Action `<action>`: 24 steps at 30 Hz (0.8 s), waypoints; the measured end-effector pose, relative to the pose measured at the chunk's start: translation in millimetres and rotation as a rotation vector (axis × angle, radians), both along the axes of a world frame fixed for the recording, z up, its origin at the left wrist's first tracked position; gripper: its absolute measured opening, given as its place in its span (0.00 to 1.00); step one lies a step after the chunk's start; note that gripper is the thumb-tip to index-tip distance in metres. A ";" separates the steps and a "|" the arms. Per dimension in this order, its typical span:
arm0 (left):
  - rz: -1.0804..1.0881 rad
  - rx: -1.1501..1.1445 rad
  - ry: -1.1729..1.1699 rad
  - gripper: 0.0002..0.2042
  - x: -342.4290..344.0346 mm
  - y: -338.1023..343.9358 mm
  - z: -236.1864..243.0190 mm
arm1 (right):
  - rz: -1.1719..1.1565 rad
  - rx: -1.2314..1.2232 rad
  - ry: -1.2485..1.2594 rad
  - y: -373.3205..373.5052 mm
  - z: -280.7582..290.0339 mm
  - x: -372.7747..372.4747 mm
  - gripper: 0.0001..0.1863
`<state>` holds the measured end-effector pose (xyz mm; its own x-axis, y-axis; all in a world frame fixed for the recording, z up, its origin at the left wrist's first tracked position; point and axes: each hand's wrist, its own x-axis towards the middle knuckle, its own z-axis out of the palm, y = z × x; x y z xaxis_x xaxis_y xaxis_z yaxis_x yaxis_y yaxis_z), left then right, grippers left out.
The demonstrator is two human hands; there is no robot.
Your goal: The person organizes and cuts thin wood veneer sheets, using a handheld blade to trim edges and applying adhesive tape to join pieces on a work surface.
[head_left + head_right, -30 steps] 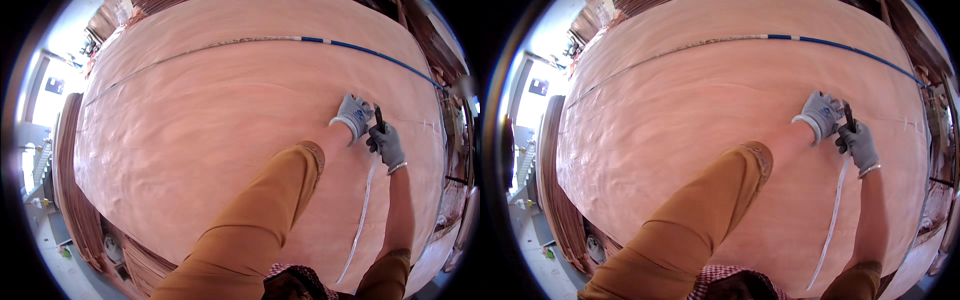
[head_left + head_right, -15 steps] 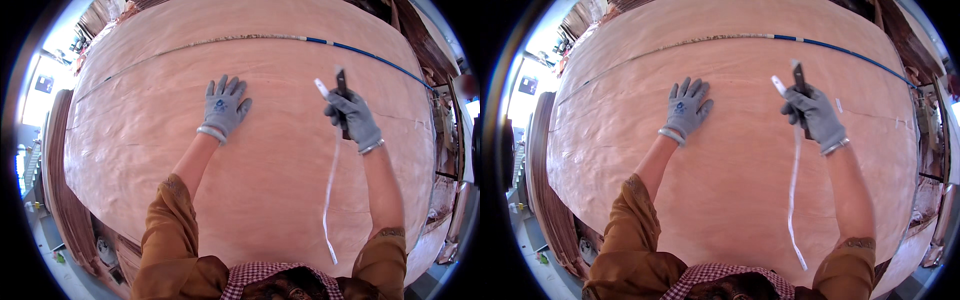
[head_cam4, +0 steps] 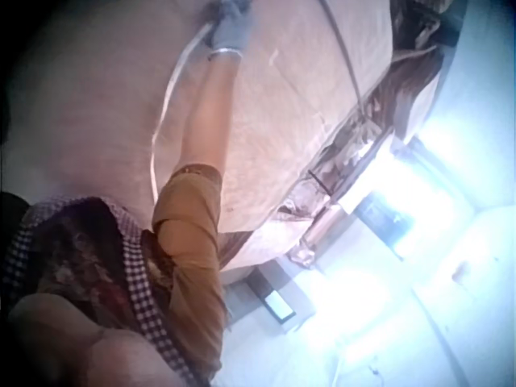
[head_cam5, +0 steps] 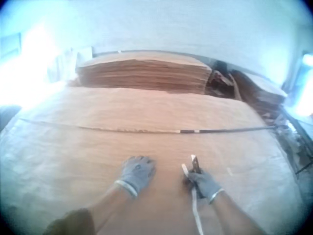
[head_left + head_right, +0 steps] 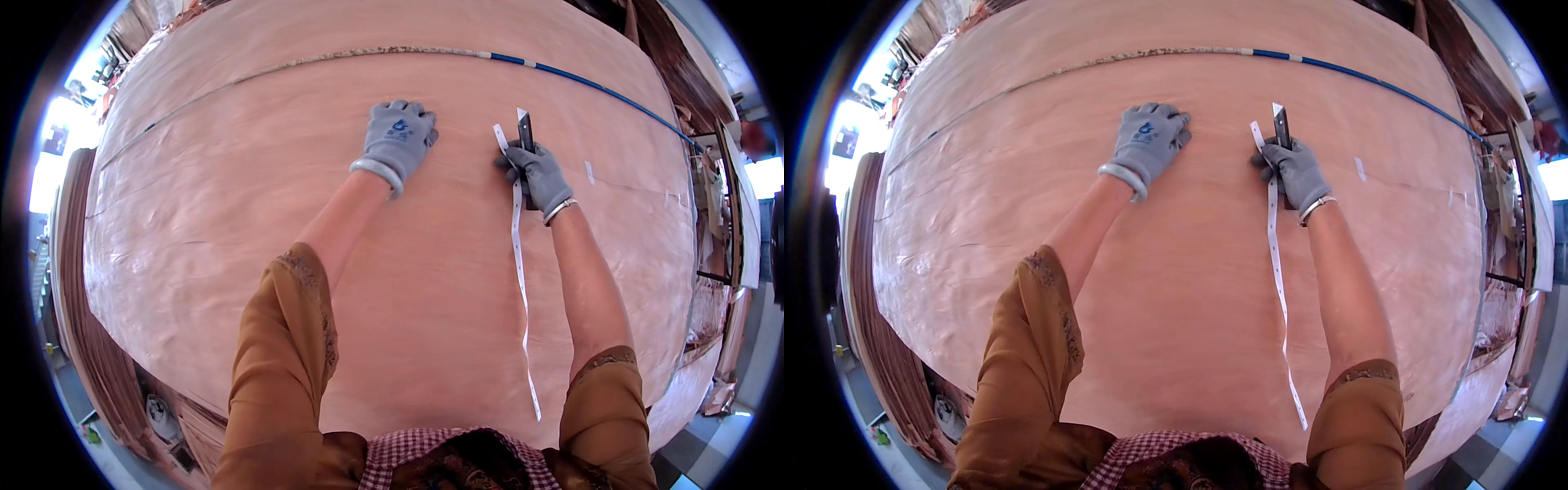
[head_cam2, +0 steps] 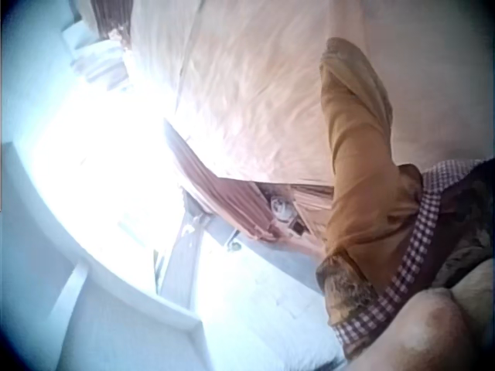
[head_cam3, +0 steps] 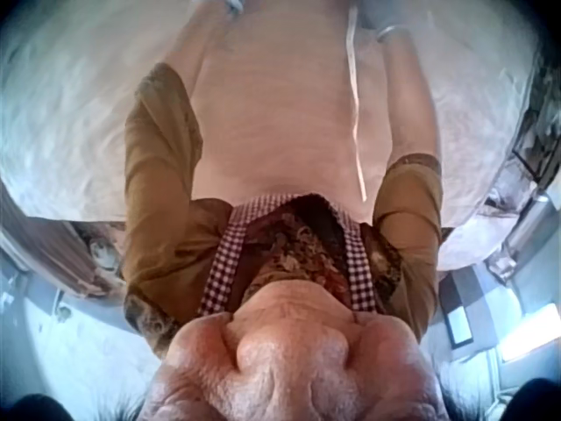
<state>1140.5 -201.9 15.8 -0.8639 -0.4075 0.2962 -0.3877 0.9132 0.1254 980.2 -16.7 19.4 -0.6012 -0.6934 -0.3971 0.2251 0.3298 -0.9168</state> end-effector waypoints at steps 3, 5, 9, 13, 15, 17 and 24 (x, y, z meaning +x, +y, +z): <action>0.073 0.091 -0.147 0.04 -13.0 5.3 13.7 | -0.016 -0.033 -0.005 3.8 -2.4 -0.8 0.08; 0.090 0.127 -0.104 0.03 -18.6 5.9 19.7 | -0.026 -0.062 -0.021 6.6 -2.5 -1.9 0.08; 0.048 0.068 0.078 0.02 -19.8 -3.6 30.4 | -0.068 -0.178 -0.107 11.1 -2.1 1.0 0.07; 0.040 -0.265 0.204 0.01 -7.8 -10.7 66.8 | -0.172 -0.283 -0.198 15.9 4.5 9.3 0.07; 0.092 -0.487 0.391 0.02 22.0 -29.0 97.4 | -0.136 -0.272 -0.159 17.1 12.8 15.3 0.08; 0.169 -0.652 0.400 0.02 63.3 -44.0 121.6 | -0.081 -0.230 -0.084 24.0 15.6 9.5 0.09; 0.823 -0.669 -0.310 0.28 270.7 -80.2 102.4 | 0.153 -0.142 0.014 -49.9 21.1 37.1 0.08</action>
